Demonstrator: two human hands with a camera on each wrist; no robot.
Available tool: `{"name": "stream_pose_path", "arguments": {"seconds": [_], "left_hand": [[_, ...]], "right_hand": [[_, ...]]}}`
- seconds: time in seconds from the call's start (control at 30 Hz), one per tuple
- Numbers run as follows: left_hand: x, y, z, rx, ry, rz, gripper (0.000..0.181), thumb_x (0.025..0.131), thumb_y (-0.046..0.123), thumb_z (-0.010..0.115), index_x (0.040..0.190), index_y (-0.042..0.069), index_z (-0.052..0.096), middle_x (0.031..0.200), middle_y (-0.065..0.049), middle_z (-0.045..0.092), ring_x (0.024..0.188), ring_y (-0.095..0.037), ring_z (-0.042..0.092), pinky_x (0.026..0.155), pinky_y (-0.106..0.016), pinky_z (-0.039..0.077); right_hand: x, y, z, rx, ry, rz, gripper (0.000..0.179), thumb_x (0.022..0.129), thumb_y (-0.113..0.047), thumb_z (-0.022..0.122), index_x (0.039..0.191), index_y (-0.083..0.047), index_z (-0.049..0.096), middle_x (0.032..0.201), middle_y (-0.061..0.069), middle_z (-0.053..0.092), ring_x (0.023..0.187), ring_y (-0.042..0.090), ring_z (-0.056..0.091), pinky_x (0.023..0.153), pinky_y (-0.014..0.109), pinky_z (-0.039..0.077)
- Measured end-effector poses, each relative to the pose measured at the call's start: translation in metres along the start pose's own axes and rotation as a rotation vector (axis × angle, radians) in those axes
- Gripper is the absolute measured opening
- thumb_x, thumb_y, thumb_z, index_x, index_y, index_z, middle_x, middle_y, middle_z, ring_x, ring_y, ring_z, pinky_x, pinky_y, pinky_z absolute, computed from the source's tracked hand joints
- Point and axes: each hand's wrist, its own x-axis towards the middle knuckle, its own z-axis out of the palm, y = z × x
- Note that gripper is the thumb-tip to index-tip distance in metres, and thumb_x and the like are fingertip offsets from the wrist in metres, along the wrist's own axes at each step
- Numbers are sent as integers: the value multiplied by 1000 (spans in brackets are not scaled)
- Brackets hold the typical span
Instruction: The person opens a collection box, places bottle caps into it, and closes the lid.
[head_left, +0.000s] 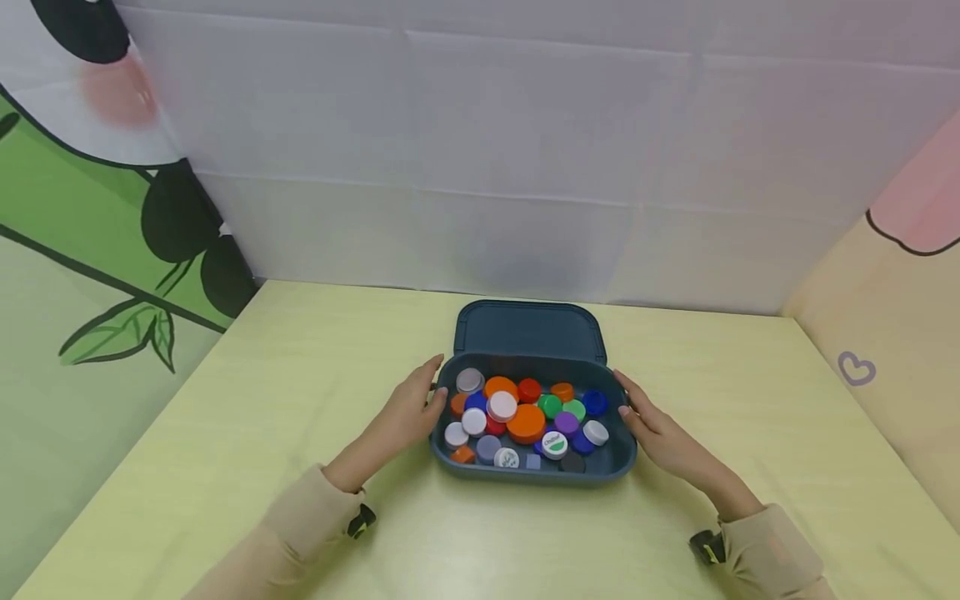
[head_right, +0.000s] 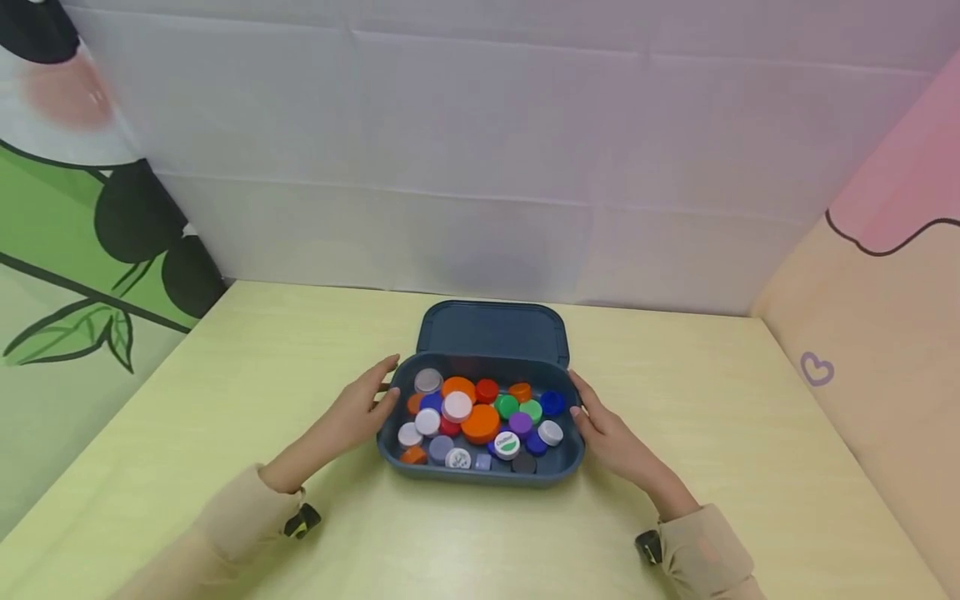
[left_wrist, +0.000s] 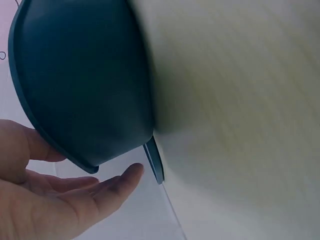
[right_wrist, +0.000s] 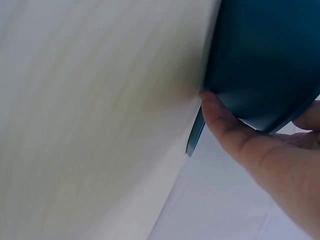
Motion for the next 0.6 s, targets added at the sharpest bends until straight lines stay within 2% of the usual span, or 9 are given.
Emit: {"name": "stream_pose_path", "arguments": {"seconds": [0.17, 0.33, 0.47, 0.6], "left_hand": [[0, 1, 5, 25, -3, 0, 47, 92, 4, 43, 134, -14, 30, 129, -32, 45, 118, -41, 48, 97, -49, 41], [2, 3, 5, 18, -12, -7, 47, 93, 4, 42, 134, -15, 29, 128, -33, 46, 117, -41, 49, 96, -49, 43], [9, 1, -1, -30, -61, -77, 45, 95, 13, 42, 134, -8, 34, 128, -28, 49, 111, -38, 55, 91, -46, 47], [28, -8, -10, -29, -48, -146, 40, 97, 24, 40, 128, -1, 45, 122, -23, 56, 105, -36, 59, 88, -45, 49]], "right_hand": [[0, -2, 0, -42, 13, -1, 53, 100, -20, 30, 146, -4, 10, 148, 27, 15, 133, 48, 20, 104, 60, 22], [1, -2, 0, -62, 21, -7, 52, 100, -19, 30, 146, -3, 11, 148, 28, 17, 132, 48, 22, 104, 60, 23], [2, -1, 0, -67, 27, -6, 51, 100, -18, 30, 146, -2, 12, 147, 28, 18, 132, 48, 22, 104, 60, 22], [2, -1, 1, -62, 28, -3, 51, 100, -18, 30, 145, -2, 12, 147, 28, 18, 132, 48, 22, 104, 60, 22]]}}
